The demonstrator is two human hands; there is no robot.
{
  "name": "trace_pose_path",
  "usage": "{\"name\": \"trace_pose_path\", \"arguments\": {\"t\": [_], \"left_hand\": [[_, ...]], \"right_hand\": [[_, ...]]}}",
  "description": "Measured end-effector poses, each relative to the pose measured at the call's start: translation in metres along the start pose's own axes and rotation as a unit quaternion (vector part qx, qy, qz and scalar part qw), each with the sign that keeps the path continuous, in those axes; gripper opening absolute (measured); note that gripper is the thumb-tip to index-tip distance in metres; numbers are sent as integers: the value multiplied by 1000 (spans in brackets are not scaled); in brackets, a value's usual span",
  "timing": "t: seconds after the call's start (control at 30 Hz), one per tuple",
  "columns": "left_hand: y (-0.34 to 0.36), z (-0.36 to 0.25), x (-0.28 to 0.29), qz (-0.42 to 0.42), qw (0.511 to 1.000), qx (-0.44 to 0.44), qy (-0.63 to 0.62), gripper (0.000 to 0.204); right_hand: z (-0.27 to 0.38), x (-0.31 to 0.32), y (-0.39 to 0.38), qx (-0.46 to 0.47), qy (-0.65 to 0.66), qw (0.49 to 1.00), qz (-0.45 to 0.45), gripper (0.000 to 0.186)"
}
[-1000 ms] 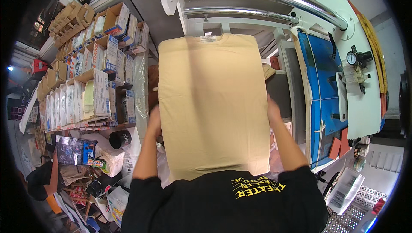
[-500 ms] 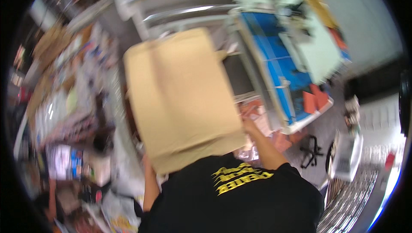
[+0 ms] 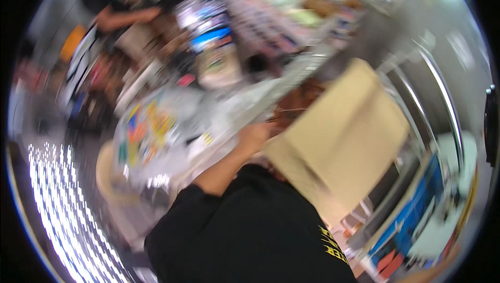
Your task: The person prepares shirts for printing by hand, using scissors to trim graphic transfer sheets and positioning them onto t-shirts placed on a heat press machine.
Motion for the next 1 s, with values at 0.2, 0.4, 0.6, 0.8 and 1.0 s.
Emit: {"name": "trace_pose_path", "arguments": {"t": [0.2, 0.4, 0.6, 0.8, 1.0], "left_hand": [[-79, 5, 108, -142, 965, -93, -198, 22], [-128, 167, 242, -338, 891, 302, -10, 34], [-208, 356, 258, -195, 894, 401, 50, 60], [-190, 291, 235, -96, 849, 498, 147, 59], [-195, 333, 232, -93, 892, 438, 60, 41]], "right_hand": [[-4, -51, -11, -11, 0, 999, 48, 20], [-15, -68, 12, -11, 4, 998, 61, 22], [-16, -73, 23, -18, 14, 998, 53, 25], [-24, -58, 24, -10, 11, 999, 37, 28], [-41, -28, 34, -7, 19, 1000, -5, 32]]}}
Point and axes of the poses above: each hand's wrist, its own y-axis towards the middle knuckle, its own x-axis out of the back of the hand, z = x × y, the point moved 4 cm from there along y, towards the middle knuckle, and after that the axes turned 5 degrees about x, right-handed, at the moved point
